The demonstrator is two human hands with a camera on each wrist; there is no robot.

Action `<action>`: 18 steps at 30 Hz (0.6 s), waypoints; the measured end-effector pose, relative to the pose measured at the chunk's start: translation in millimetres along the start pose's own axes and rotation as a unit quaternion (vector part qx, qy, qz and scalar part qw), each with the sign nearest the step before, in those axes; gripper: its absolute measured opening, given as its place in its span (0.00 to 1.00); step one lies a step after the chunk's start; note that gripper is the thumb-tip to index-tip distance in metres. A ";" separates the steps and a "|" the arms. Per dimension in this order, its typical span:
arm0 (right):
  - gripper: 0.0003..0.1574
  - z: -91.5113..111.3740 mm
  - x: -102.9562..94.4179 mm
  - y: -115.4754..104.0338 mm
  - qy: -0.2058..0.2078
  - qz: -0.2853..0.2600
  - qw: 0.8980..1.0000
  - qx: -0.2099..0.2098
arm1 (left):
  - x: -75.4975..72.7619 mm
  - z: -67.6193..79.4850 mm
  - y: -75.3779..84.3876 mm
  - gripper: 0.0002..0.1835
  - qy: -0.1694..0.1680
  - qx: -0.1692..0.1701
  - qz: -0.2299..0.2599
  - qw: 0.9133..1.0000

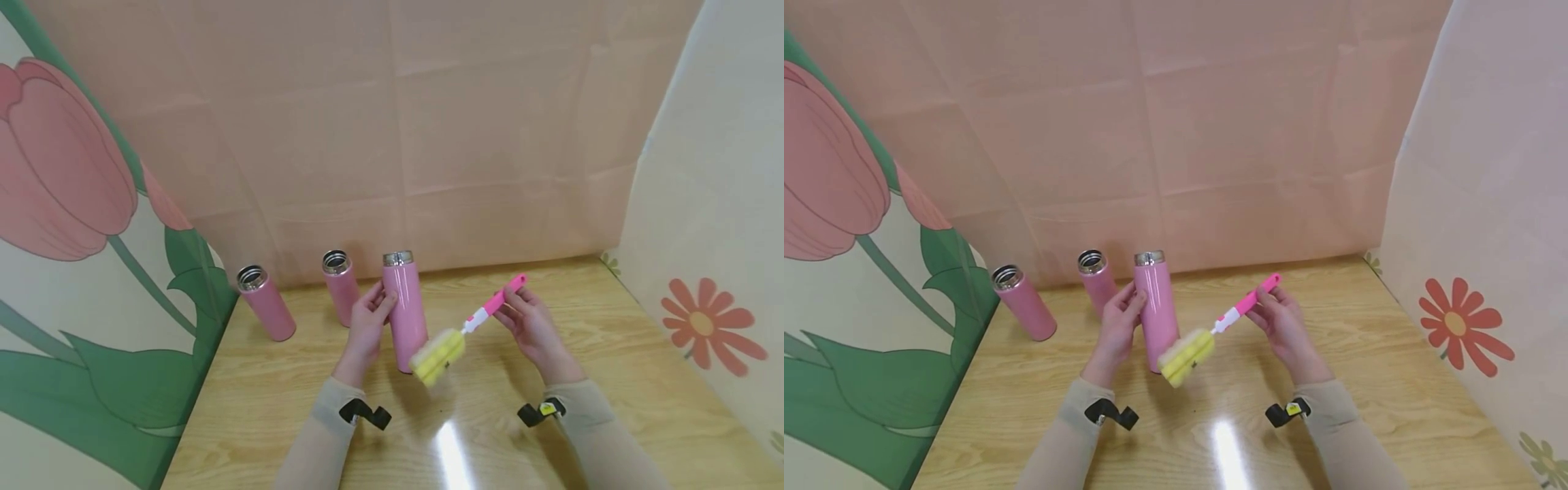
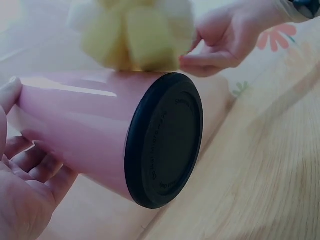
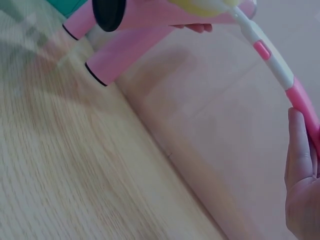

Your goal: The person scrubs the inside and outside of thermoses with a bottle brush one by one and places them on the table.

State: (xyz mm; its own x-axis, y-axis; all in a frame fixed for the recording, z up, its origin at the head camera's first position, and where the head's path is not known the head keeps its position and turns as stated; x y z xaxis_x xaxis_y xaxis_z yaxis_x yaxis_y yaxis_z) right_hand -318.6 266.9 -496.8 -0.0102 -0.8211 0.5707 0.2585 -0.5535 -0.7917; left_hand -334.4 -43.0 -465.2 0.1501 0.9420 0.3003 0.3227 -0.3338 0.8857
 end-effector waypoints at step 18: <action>0.04 -2.7 -8.3 -3.7 0.008 -0.098 0.995 -0.001 | 5.6 5.9 -9.3 0.32 -0.032 -0.013 -0.001 0.999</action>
State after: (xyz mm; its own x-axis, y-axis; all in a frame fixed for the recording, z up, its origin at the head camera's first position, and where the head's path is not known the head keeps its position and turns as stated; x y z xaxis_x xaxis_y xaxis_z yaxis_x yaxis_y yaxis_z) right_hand -322.1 275.4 -499.2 -0.0750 -0.6988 0.7114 0.2482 -0.7041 -0.6654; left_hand -331.1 -34.8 -473.9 0.2089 0.9382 0.2758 0.2986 -0.3297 0.8956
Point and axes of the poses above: each hand's wrist, its own z-axis away from the middle knuckle, its own x-axis out of the palm, y = z × x, the point moved 10 cm from there along -z, towards the middle knuckle, and after that the axes turned 12 degrees about x, right-handed, at the moved point
